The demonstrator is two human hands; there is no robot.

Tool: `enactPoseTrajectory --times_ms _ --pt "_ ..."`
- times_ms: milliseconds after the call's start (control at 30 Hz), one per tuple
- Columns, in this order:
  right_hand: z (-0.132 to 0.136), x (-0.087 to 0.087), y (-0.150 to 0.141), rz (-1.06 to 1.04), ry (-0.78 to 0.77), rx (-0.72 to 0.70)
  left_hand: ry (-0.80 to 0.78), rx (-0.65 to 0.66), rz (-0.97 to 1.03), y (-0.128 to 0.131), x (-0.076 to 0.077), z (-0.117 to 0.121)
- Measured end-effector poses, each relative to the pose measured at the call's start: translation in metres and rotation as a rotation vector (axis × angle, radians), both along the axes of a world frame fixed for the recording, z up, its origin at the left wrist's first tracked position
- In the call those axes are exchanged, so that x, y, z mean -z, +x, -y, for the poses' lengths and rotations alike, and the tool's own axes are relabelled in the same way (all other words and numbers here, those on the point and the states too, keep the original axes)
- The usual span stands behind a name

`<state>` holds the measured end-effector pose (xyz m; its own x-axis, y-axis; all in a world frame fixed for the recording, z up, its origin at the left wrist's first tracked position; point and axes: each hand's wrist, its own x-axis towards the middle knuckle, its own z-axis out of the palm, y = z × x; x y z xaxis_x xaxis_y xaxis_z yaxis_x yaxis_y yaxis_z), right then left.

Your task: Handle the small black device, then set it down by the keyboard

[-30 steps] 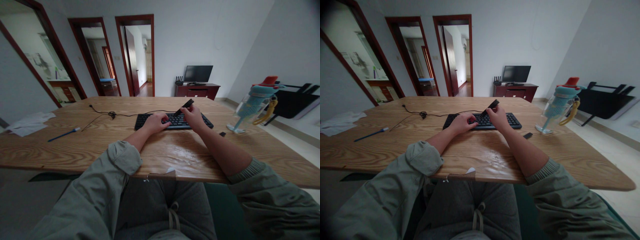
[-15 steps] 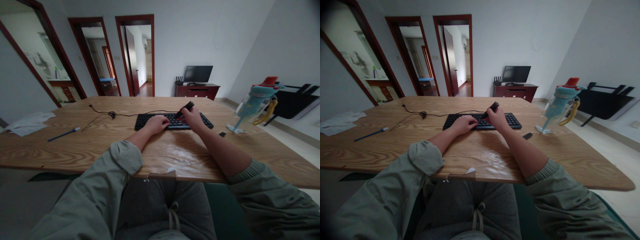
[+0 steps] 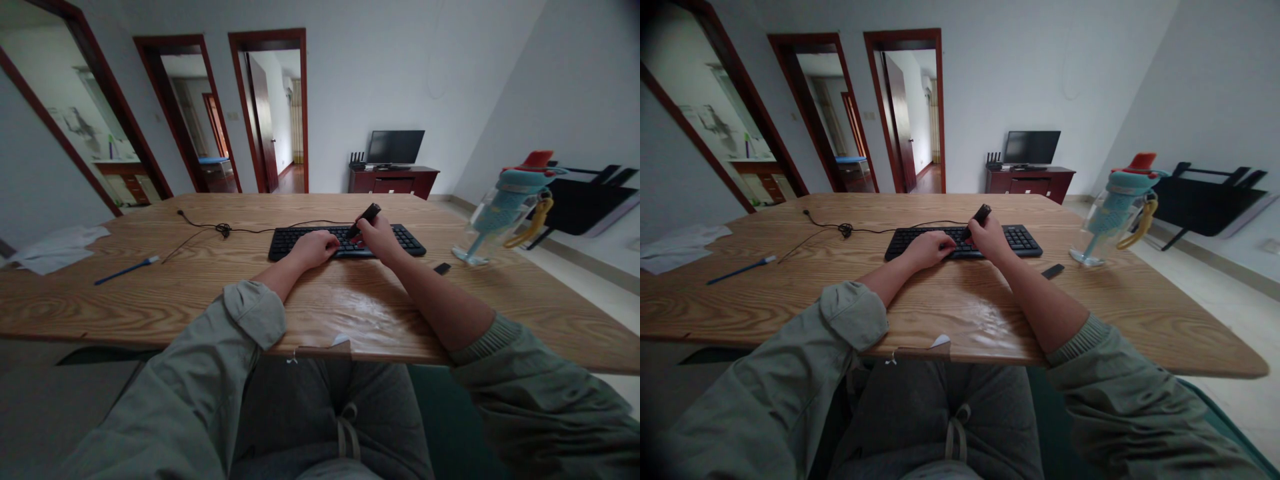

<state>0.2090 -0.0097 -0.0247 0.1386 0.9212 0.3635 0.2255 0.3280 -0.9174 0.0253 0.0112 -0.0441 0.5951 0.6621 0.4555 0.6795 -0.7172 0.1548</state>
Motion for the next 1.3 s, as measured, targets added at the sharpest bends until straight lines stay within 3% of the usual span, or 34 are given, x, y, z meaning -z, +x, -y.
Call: enactPoseTrajectory --times_ms 367,567,800,1000,1300 --pt "-0.013 0.004 0.005 0.022 0.008 -0.006 0.018 0.027 -0.007 0.0 0.003 -0.003" --pt "-0.018 0.008 0.004 0.211 0.081 0.027 0.028 0.025 -0.047 0.001 0.003 -0.002" --pt "0.004 0.002 -0.002 0.476 0.183 0.011 0.018 0.031 -0.05 -0.002 -0.002 0.0" --pt "0.029 -0.002 -0.002 0.587 0.12 0.016 0.022 -0.03 0.045 -0.017 -0.007 -0.001" --pt "0.041 0.009 0.025 0.63 0.157 -0.338 0.023 0.013 0.065 -0.015 -0.006 0.0"
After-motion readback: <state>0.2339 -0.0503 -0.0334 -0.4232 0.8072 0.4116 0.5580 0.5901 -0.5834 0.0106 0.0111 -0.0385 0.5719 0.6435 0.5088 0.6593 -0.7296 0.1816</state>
